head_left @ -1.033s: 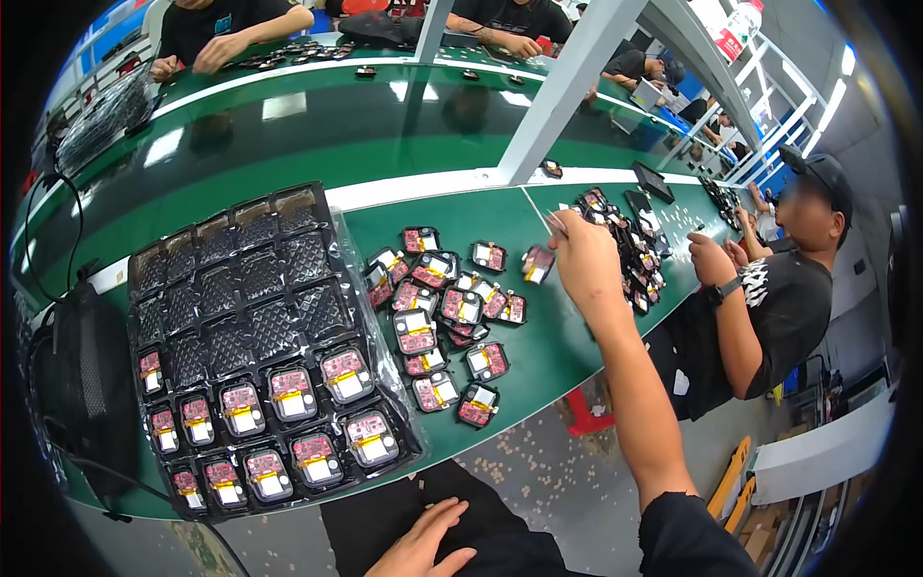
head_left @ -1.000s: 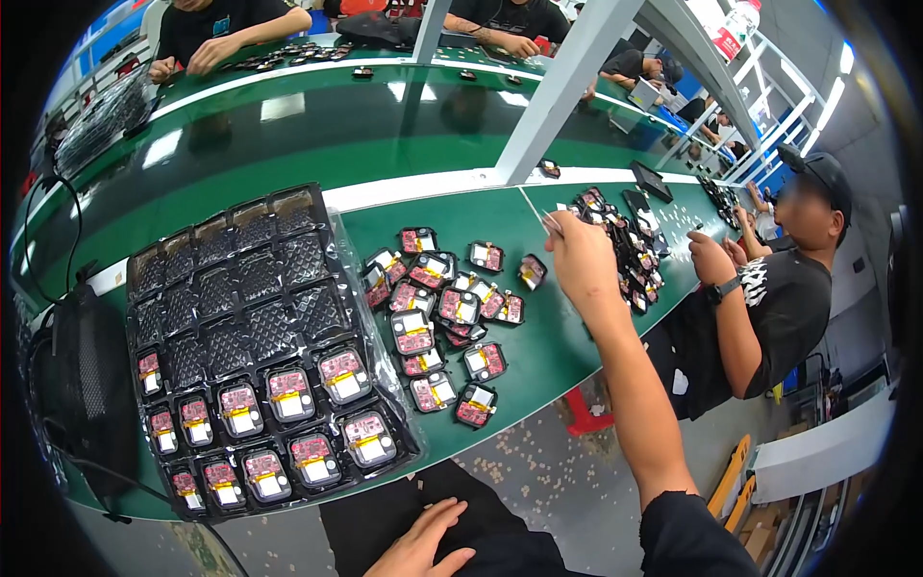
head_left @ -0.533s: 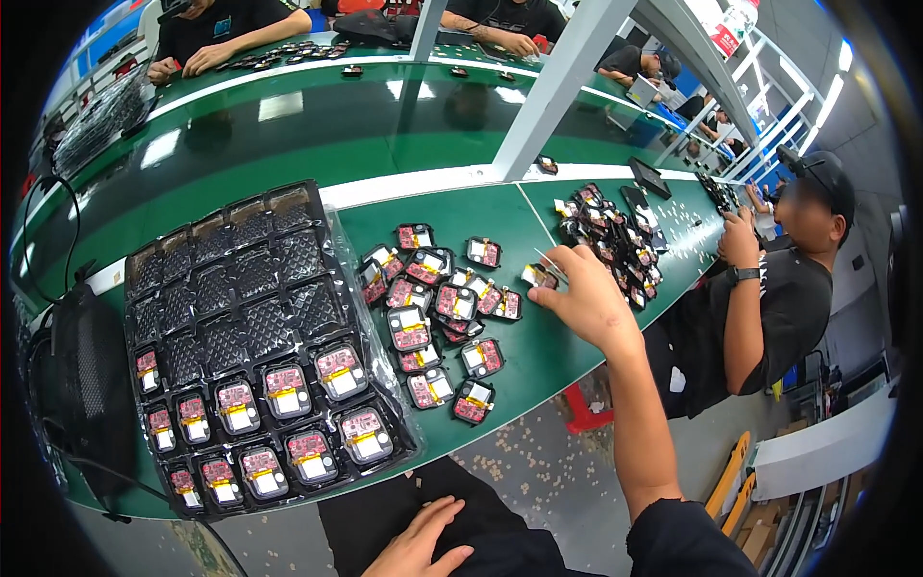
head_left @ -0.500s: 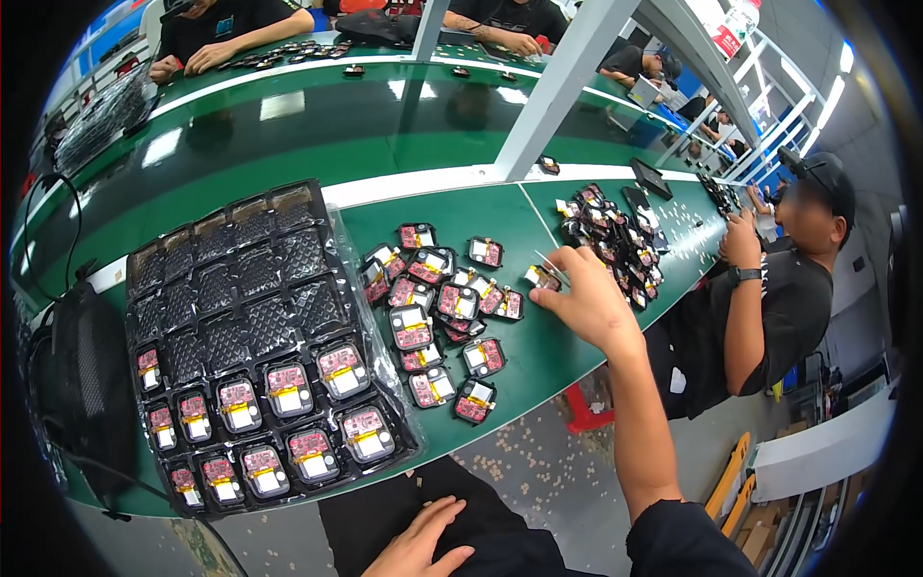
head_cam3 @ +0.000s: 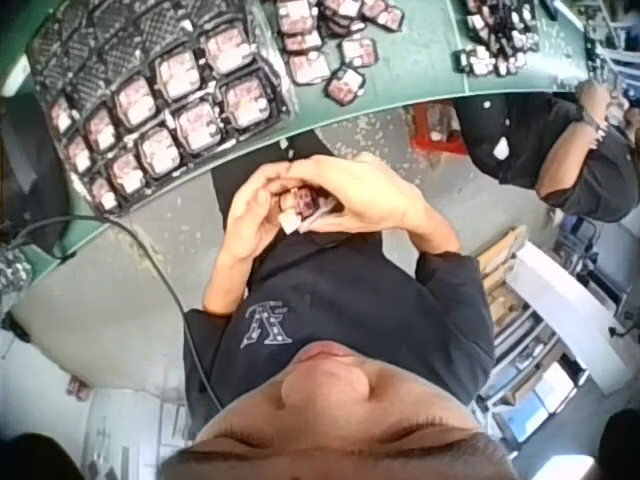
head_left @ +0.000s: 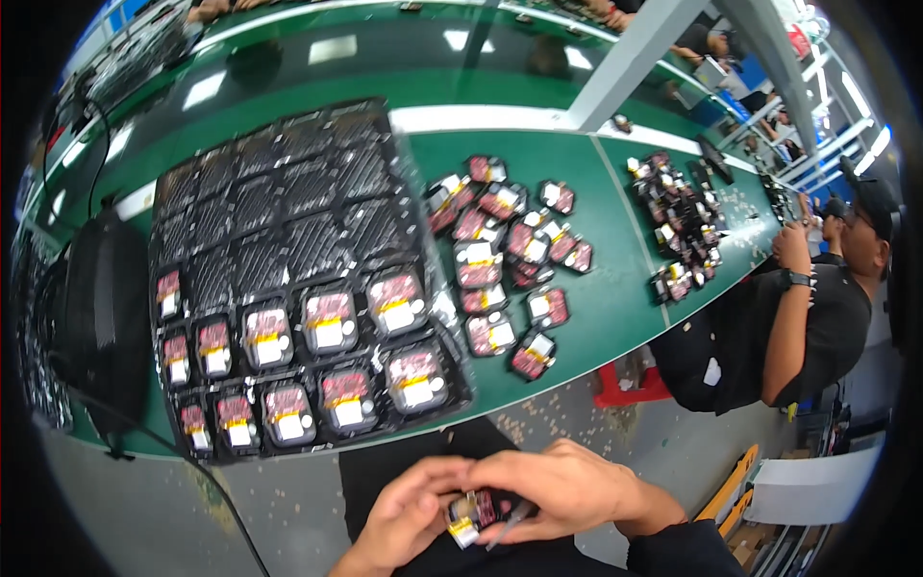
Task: Assembling small electronic devices by installing batteries and components into plastic casings using tweezers on a factory line.
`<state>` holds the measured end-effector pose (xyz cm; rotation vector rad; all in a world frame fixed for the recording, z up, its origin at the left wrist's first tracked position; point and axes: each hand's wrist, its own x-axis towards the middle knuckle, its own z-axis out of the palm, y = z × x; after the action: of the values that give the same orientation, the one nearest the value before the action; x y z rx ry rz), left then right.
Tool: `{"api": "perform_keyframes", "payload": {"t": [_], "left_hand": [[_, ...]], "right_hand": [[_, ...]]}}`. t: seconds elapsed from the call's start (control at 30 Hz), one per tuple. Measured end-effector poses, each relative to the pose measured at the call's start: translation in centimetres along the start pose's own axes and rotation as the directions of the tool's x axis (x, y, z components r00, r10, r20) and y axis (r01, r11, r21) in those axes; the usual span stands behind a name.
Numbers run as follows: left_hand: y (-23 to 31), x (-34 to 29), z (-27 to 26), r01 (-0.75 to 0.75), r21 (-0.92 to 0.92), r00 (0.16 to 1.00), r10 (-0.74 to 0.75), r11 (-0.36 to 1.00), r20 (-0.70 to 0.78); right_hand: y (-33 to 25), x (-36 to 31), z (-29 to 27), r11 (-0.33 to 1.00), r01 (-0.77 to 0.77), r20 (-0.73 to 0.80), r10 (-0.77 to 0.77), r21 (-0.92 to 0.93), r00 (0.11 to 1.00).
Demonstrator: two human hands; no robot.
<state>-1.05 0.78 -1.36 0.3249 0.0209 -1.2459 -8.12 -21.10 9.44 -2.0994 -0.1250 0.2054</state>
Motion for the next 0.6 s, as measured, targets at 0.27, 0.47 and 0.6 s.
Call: {"api": "perform_keyframes", "payload": {"t": [0.27, 0.47, 0.6], "left_hand": [[1.1, -0.2, 2.1, 0.090, 0.230, 0.971, -0.035, 0.969, -0.235], [1.2, -0.5, 3.2, 0.116, 0.292, 0.971, -0.047, 0.949, -0.235], [0.4, -0.7, 3.2, 0.055, 0.549, 0.958, 0.111, 0.834, -0.264]], "right_hand": [[3.4, 0.5, 2.6, 0.999, 0.028, -0.092, -0.024, 0.038, 0.995], [4.0, 0.2, 3.2, 0.992, -0.002, -0.157, 0.023, 0.128, 0.987], [4.3, 0.3, 3.2, 0.939, -0.159, -0.144, 0.210, 0.305, 0.967]]}}
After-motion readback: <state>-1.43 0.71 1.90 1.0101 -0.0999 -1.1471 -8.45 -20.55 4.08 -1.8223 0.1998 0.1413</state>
